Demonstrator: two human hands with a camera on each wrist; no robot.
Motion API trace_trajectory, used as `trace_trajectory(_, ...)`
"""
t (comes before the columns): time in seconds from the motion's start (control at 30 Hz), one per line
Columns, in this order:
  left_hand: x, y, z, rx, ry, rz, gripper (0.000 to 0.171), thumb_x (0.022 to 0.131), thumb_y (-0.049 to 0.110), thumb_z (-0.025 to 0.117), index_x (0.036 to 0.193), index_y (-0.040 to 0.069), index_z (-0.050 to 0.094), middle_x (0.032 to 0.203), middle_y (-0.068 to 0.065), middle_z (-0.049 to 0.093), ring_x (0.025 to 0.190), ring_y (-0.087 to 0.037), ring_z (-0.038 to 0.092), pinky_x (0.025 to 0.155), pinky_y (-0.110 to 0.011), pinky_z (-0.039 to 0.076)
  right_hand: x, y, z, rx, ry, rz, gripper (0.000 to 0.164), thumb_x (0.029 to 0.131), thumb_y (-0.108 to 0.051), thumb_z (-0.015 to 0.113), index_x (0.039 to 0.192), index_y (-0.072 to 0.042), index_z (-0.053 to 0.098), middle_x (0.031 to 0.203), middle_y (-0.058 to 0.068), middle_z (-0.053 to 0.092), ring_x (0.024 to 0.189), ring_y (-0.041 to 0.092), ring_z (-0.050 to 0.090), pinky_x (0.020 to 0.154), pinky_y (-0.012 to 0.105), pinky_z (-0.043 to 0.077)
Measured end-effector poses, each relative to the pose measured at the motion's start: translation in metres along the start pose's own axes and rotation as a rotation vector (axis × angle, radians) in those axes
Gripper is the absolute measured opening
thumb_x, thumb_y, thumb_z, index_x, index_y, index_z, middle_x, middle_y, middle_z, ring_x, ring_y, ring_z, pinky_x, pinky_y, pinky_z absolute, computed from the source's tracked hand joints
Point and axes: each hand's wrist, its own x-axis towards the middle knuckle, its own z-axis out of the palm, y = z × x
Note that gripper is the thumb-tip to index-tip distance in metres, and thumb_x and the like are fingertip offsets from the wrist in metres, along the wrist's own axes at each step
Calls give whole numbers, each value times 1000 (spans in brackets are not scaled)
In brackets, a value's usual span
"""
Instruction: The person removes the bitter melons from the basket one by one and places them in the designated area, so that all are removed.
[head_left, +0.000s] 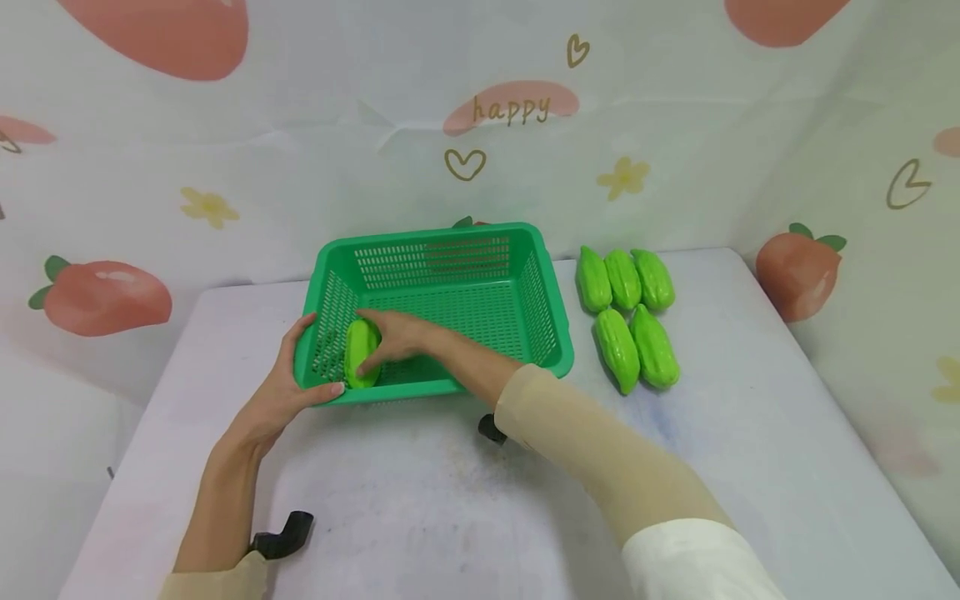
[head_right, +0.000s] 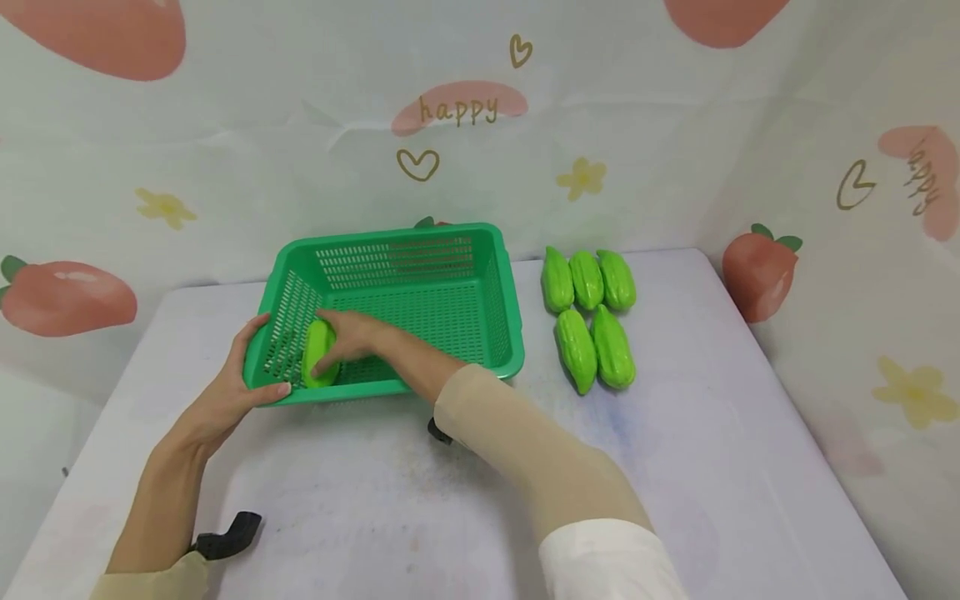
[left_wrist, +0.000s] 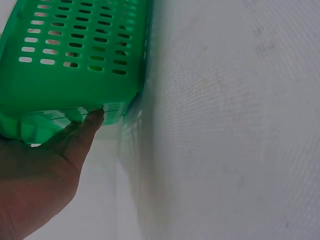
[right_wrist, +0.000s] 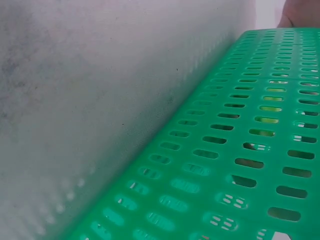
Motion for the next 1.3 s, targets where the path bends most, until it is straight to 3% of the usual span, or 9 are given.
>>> trace_trajectory(0.4,-3,-1,0,-1,-5,-6,102,92,14,70,153,50,-4,162,-12,-4,143,-36,9,107,-61,20,2,-3,6,-45,-16,-13,103,83,-38,81,160,-13,18,152,9,42,135,20,41,110,28,32)
trace_trajectory(0.67,-5,-2,-1,14,2,-9,101,93,16,69,153,51,-4,162,-12,0,141,-35,14,104,-52,26,2,-4,8,-51,14,-4,100,81,-38,83,158,-14,24,147,7,46,131,19,44,107,29,36)
trace_trajectory(0.83,-4,-1,0,15,1,-10,100,93,16,69,152,51,-4,161,-13,2,140,-35,17,103,-48,28,1,-3,4,-32,46,-2,98,80,-36,84,157,-12,28,144,9,48,125,19,47,102,27,39)
trace_trajectory(1.13,-1,1,0,7,-3,-4,100,93,15,68,152,51,-3,160,-13,2,140,-35,15,105,-54,25,1,-1,-1,-36,67,-20,95,81,-35,84,155,-11,30,141,9,50,119,18,49,98,26,40)
trace_trajectory(1.3,0,0,1,5,-5,-2,99,93,15,68,152,51,-3,159,-12,4,138,-34,18,102,-47,28,-1,0,-4,16,65,-7,95,81,-35,83,156,-14,28,137,7,52,114,16,52,95,28,42)
